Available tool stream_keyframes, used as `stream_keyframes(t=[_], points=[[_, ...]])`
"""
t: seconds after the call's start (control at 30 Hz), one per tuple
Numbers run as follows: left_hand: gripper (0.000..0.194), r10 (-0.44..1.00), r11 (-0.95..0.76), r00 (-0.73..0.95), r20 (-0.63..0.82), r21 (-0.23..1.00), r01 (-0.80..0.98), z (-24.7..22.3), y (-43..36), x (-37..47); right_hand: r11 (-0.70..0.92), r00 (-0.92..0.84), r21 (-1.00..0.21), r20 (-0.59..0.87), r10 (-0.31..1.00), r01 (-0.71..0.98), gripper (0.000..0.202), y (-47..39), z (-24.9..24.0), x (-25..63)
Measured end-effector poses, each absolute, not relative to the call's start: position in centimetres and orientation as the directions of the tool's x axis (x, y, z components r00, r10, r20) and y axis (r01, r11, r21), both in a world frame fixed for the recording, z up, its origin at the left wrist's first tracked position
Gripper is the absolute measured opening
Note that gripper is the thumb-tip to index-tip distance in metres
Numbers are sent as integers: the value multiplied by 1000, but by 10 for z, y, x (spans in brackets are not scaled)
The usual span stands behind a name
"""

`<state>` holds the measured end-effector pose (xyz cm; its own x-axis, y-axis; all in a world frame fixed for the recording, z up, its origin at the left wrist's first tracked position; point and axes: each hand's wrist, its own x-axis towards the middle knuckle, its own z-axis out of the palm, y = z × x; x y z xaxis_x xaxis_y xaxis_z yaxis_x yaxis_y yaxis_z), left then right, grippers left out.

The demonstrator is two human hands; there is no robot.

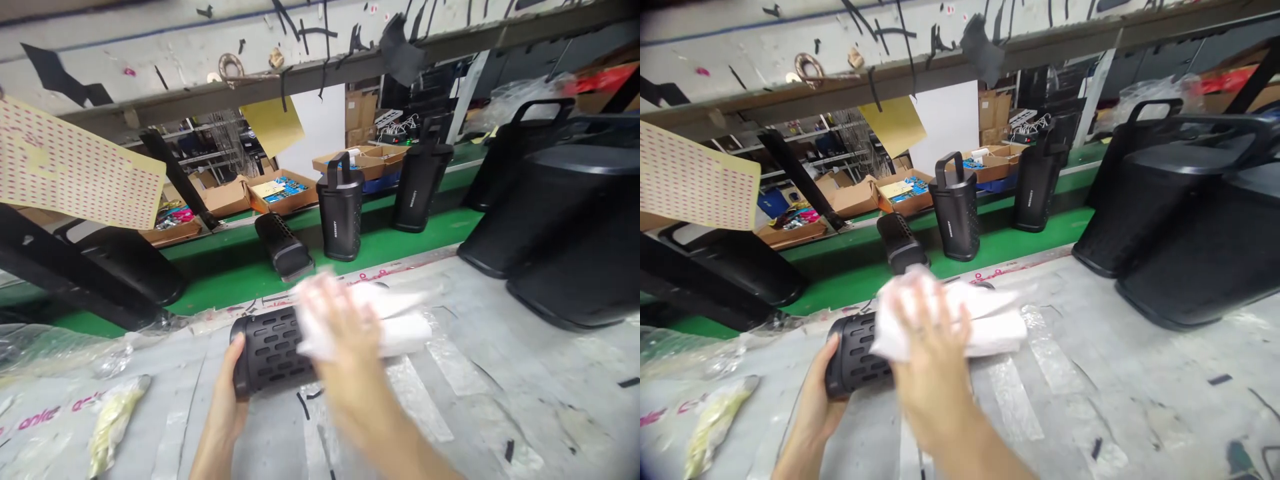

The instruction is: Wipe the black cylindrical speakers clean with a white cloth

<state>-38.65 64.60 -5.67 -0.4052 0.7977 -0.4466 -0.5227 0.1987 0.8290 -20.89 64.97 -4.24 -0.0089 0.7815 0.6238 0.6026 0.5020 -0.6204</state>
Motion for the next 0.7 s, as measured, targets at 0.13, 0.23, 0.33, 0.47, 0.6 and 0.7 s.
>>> stream_keyframes(t=[0.13,0.23,0.33,0.47,0.6,0.7], points=[[25,791,246,-362,-493,799,-549,-57,645,-388,690,-518,-87,596,614,718,61,630,-73,-261],[29,799,242,-357,-484,802,-546,-58,645,-387,683,-541,-50,570,619,729,63,633,-80,-249],[31,807,225,-375,-457,824,-520,-58,646,-386,577,-388,-107,641,663,810,62,651,-85,-208],[33,842,205,-351,-409,845,-494,-60,646,-386,323,-86,-258,647,757,910,53,680,-83,-147],[37,878,161,-328,-349,860,-484,-66,646,-391,57,292,-599,468,834,798,59,704,-56,-92],[43,910,92,-319,-264,880,-466,-73,645,-394,-119,486,-693,363,795,711,51,719,-42,-73]])
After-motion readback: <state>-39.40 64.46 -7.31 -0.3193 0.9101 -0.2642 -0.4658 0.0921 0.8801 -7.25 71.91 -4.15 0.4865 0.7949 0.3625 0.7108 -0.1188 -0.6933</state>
